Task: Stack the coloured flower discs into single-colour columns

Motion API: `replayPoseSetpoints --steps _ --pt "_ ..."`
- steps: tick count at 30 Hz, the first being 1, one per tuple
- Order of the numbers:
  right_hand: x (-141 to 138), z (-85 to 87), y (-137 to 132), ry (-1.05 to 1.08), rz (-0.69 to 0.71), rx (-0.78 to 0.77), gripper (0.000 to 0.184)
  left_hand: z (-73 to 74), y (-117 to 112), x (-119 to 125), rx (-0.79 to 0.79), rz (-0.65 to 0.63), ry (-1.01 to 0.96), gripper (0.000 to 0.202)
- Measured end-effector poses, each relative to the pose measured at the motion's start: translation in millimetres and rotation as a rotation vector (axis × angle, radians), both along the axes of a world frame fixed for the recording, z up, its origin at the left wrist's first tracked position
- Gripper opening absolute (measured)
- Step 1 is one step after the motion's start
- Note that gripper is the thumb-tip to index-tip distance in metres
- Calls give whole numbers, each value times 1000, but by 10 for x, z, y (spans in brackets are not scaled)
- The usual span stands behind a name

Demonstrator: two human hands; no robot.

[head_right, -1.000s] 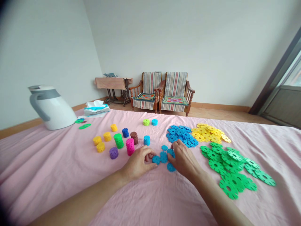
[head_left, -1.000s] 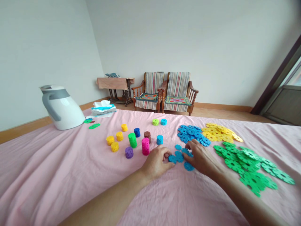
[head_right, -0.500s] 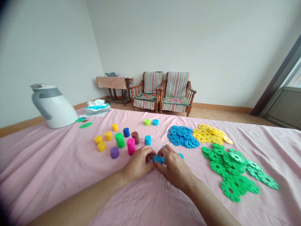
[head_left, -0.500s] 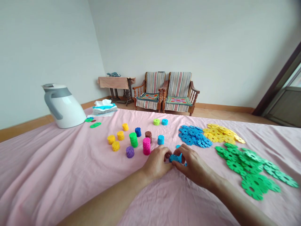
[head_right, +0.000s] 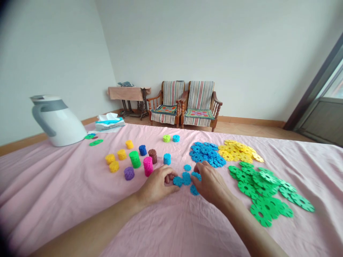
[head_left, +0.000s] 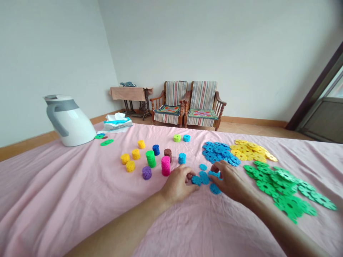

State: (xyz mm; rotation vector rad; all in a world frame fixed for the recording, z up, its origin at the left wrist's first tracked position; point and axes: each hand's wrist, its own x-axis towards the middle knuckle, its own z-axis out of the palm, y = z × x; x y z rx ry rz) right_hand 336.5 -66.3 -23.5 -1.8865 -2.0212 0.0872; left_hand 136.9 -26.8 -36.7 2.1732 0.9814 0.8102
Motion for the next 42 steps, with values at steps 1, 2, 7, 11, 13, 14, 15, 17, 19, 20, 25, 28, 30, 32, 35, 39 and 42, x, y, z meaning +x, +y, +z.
replayPoseSetpoints --steps 1,2,7,11,13,14,15,17,19,20,25,28,30,32,35,39,42 --pt "14 -5 -9 -14 10 -15 16 -1 2 -1 -4 0 -3 25" --pt "25 -10 -18 -28 19 -26 18 -4 3 -1 -9 1 -7 27" --pt "47 12 -57 -98 8 -53 21 -13 13 -5 -18 4 -17 29" --pt "12 42 -65 -145 -16 -67 18 -7 9 -2 -14 5 -20 22" --pt "-17 42 -61 -147 -5 -77 17 -6 7 3 -12 5 -21 20" --pt "-29 40 -58 -144 -2 -80 16 -6 8 5 -11 5 -21 20" --pt "-40 38 -55 -141 0 -81 16 -6 10 8 -9 5 -20 20" --pt "-53 38 -50 -136 -16 -75 14 -6 13 11 -8 8 -19 20" --pt "-63 41 -46 -116 -45 -53 13 -2 13 11 -9 7 -17 21" --pt "-73 41 -44 -90 -50 -34 13 2 11 10 -10 6 -16 21" --pt "-220 5 -47 154 80 68 11 9 4 0 3 -6 -14 19" --pt "-348 -19 -71 218 180 50 7 -6 7 -3 27 -12 -14 16" --pt "-405 -24 -88 223 208 39 6 -16 11 -4 36 -8 -12 17" --pt "-429 -22 -100 215 212 36 6 -20 10 -3 40 -7 -10 19" --pt "-425 -10 -104 206 210 19 8 -8 2 -2 40 -9 -12 16" --pt "-369 15 -94 199 199 21 11 15 -9 0 34 -11 -18 14" --pt "-282 33 -86 150 183 29 10 12 2 -2 16 -13 -20 17"
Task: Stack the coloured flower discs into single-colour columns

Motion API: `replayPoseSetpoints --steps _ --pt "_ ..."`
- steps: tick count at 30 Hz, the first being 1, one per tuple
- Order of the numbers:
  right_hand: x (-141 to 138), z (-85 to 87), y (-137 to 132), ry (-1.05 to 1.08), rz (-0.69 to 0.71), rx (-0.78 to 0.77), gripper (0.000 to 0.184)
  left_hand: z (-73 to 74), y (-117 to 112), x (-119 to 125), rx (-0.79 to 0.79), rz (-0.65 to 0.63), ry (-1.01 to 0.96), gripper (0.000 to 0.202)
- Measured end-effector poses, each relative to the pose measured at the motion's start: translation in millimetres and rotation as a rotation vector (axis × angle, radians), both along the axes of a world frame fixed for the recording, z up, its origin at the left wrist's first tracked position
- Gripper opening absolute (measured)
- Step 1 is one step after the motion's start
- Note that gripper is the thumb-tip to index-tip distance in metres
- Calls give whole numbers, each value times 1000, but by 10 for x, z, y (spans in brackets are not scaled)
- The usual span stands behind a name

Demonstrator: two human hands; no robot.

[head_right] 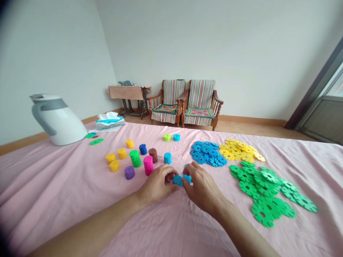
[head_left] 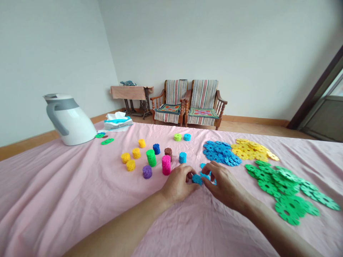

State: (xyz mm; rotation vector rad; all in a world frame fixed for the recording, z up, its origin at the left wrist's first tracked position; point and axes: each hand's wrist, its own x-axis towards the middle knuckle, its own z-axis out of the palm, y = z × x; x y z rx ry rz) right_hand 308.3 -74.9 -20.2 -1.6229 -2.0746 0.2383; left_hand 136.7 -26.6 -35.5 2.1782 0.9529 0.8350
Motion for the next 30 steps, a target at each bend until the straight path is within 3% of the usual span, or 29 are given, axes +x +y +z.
replayPoseSetpoints --steps 6,20,30 --pt "134 13 -6 -98 2 -84 15 -47 55 -21 -64 -14 -7 30" --pt "104 -32 14 -112 -2 -55 34 -67 63 -19 -24 -27 -12 23" --pt "114 -60 54 -101 -20 -46 17 -88 69 -16 -18 -4 1 27"
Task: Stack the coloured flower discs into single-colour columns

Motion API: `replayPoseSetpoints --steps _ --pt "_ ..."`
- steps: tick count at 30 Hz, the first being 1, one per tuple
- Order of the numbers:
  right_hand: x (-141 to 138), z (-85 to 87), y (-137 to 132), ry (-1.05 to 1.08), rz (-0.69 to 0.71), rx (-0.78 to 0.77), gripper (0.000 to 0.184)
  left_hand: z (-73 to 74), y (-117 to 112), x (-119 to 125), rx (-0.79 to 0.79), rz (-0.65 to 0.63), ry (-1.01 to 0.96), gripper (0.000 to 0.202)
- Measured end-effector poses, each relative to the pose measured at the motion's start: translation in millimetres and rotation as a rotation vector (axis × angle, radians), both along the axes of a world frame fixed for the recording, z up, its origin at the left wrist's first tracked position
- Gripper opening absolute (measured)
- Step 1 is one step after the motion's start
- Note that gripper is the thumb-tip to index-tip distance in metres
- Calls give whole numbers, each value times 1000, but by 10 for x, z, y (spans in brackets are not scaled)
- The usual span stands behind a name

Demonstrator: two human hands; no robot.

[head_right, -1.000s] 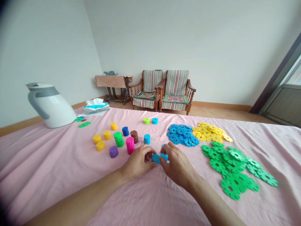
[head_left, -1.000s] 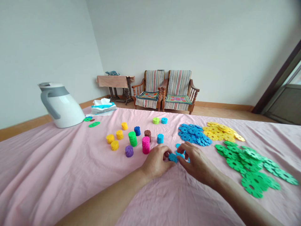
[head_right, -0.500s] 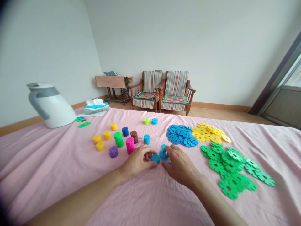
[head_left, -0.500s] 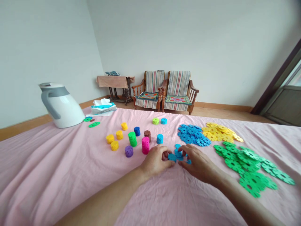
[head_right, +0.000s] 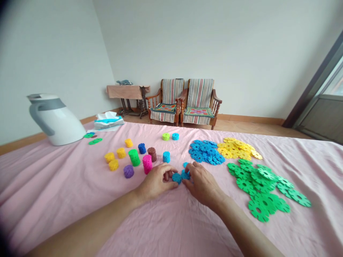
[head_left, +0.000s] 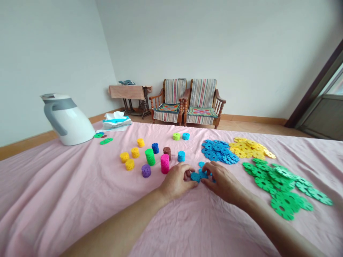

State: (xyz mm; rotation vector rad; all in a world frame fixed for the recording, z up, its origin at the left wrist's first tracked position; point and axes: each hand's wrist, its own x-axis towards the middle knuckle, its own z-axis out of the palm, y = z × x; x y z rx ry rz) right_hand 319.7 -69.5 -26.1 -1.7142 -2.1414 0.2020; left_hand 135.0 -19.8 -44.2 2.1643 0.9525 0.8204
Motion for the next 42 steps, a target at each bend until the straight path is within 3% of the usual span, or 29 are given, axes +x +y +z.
replayPoseSetpoints --steps 10,18,25,30,36,42 --pt "-32 36 36 249 -95 -17 15 7 11 -6 -11 -12 7 22" --pt "-206 8 6 357 -15 -27 12 23 2 -3 19 -20 3 12" --pt "-72 -25 78 339 -33 52 14 18 -1 -1 -13 -16 -11 19" --pt "102 -92 122 170 -57 105 20 4 3 0 -45 -9 -20 36" --pt "84 -98 91 81 28 57 26 7 -5 -3 -32 -18 -24 24" --pt "109 -118 89 75 33 42 18 19 -17 1 -33 -22 -29 24"
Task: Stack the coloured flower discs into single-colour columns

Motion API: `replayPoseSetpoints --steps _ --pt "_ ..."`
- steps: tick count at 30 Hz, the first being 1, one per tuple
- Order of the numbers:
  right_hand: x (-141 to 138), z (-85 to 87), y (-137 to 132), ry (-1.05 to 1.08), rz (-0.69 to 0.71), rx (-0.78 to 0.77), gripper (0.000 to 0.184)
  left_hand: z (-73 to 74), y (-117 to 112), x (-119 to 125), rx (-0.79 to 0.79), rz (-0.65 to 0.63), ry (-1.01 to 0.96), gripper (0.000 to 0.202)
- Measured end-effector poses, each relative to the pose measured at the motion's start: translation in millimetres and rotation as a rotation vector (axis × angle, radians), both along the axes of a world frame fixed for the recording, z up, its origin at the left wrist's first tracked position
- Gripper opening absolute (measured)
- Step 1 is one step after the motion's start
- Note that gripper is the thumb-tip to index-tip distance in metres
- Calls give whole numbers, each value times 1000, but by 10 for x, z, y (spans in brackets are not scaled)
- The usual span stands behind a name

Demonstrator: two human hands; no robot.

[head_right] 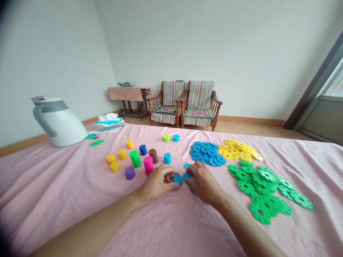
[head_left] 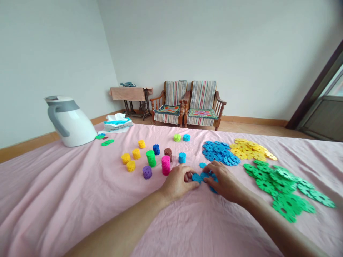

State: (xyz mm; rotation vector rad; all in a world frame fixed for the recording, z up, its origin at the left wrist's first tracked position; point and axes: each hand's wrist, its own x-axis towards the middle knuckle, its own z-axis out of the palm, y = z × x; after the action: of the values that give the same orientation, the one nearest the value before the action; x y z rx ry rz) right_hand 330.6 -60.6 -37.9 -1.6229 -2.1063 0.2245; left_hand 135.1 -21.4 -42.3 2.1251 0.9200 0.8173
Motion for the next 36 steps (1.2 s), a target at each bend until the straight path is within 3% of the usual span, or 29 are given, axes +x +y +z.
replayPoseSetpoints --steps 5,8,12,17,22,28,36 --pt "-20 19 0 105 -51 41 12 1 10 -2 1 11 8 24" --pt "-92 128 -15 296 -107 -23 7 2 13 -7 5 10 11 22" --pt "-229 258 -54 594 -120 -128 16 8 9 -12 7 3 15 22" --pt "-342 156 -43 714 -125 -162 16 17 5 -9 19 8 19 16" --pt "-344 -7 7 675 -141 -129 14 9 8 -3 23 17 18 16" --pt "-226 29 23 634 -160 -87 15 -11 12 -2 -2 20 13 22" --pt "-102 154 -90 47 -100 -87 23 6 -2 5 -24 32 2 29"
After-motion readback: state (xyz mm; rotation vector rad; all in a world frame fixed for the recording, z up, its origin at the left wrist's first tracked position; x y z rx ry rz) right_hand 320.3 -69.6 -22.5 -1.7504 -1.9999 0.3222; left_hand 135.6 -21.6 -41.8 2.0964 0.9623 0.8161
